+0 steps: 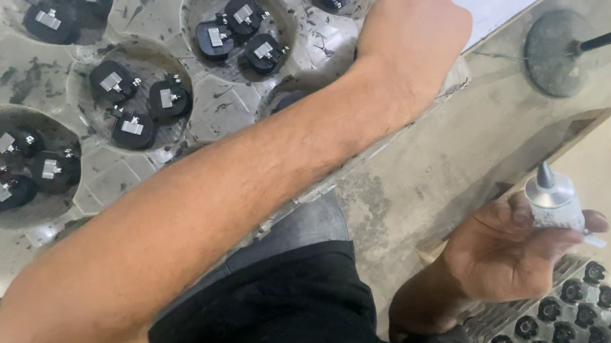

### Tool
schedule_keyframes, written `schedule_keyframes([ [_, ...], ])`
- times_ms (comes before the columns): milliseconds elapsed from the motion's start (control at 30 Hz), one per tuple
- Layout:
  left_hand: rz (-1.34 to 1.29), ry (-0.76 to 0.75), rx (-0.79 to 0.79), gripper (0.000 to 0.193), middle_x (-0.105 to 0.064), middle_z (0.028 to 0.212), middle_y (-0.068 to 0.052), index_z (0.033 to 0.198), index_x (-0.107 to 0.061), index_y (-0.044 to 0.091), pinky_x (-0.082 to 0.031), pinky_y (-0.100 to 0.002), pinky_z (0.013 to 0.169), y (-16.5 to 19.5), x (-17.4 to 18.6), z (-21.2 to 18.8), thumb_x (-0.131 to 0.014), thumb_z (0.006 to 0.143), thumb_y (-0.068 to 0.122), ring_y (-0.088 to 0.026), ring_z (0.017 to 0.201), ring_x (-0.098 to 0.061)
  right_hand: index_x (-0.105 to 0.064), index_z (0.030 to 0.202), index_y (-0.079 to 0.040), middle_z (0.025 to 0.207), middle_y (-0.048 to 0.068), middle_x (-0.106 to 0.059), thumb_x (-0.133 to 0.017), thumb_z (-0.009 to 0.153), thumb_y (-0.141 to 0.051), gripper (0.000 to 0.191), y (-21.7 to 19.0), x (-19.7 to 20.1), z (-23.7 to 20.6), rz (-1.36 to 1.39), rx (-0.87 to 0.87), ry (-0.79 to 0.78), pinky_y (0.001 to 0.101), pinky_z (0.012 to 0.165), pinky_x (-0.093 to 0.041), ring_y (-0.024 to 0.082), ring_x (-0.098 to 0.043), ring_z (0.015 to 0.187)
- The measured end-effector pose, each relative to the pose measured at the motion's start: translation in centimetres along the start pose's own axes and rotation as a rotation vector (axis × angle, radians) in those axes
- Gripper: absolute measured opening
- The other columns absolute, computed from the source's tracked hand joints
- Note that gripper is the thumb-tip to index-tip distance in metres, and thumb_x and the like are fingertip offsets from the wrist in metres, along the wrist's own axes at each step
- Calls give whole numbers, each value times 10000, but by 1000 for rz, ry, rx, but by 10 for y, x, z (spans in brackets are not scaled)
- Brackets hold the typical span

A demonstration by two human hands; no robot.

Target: The person repeatedly picks small black components from a foam tray, applies a small amount of adhesive from a tube to a specific spot on each component, and places them back into the tray. The person briefly wipes the tube nozzle with a blue cloth during the process.

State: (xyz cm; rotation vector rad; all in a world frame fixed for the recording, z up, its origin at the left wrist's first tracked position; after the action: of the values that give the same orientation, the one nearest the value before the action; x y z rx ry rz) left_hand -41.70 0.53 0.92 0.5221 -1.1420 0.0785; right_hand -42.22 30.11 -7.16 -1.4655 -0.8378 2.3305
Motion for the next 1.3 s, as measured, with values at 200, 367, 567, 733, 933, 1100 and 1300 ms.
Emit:
schedule_keyframes([
  [200, -663, 121, -78, 180, -713, 871, -136, 924, -744, 33, -574, -363, 727, -18, 102, -79, -752, 754, 93, -256, 807, -710, -529, 1376, -168, 1361, 159, -629, -613, 1065, -115, 327, 14, -33, -6, 150, -28, -3, 287, 875, -617, 244, -688, 1068],
  [367, -946, -50, 301, 263, -737, 979, -40, 1055, -770, 105, -580, -206, 629, -38, 164, -187, -815, 796, 107, -81, 760, -723, -512, 1312, -128, 1284, 153, -628, -712, 1090, -87, 301, 31, -58, -27, -43, -52, -18, 346, 1013, -601, 222, -669, 1156],
  [567, -783, 495, 600, 440, -619, 1075, -151, 961, -738, 41, -564, -281, 753, -52, 190, -299, -1007, 616, -1, -188, 876, -641, -510, 1189, -145, 1192, 122, -608, -803, 1026, -118, 337, 42, -103, -72, -258, -59, -142, 328, 953, -599, 213, -666, 1040],
  [733, -1250, 577, 715, 429, -711, 1191, -201, 1136, -677, -25, -686, -368, 903, -67, 159, -352, -824, 745, -123, -234, 1072, -737, -509, 1103, -168, 1156, 107, -612, -815, 939, -87, 357, 45, -147, -102, -247, -50, -382, 351, 705, -649, 258, -728, 870],
  [933, -1059, 719, 564, 494, -678, 1210, -143, 1188, -678, -14, -700, -325, 855, -74, 184, -376, -850, 748, -157, -187, 1032, -734, -479, 1111, -142, 1021, 99, -640, -783, 883, -153, 380, 34, -182, -118, -372, 359, -472, 383, 706, -653, 269, -717, 855],
  [1100, -1152, 704, 541, 416, -622, 1313, -143, 1186, -698, -13, -709, -333, 886, -80, 187, -384, -771, 822, -201, -207, 1111, -721, -454, 1143, -144, 992, 87, -610, -751, 978, -170, 340, 32, -204, -128, -639, 434, -584, 357, 721, -648, 244, -652, 843],
  [1300, -1194, 690, 600, 416, -635, 1253, -117, 1225, -706, -1, -698, -315, 900, -83, 186, -393, -753, 855, -186, -196, 1043, -755, -481, 1045, -122, 919, 70, -605, -739, 944, -189, 286, 35, -209, -132, -597, 426, -474, 335, 660, -632, 244, -656, 822],
])
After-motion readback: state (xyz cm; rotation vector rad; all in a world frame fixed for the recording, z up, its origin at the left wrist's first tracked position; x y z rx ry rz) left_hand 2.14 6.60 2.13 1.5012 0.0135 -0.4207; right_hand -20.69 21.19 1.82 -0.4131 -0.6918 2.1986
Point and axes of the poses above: each hand's wrist, its own z-axis towards the middle knuckle, its own x-axis out of the back of the hand, y = z × x, the point moved 9 cm from there along z, towards the middle knuckle
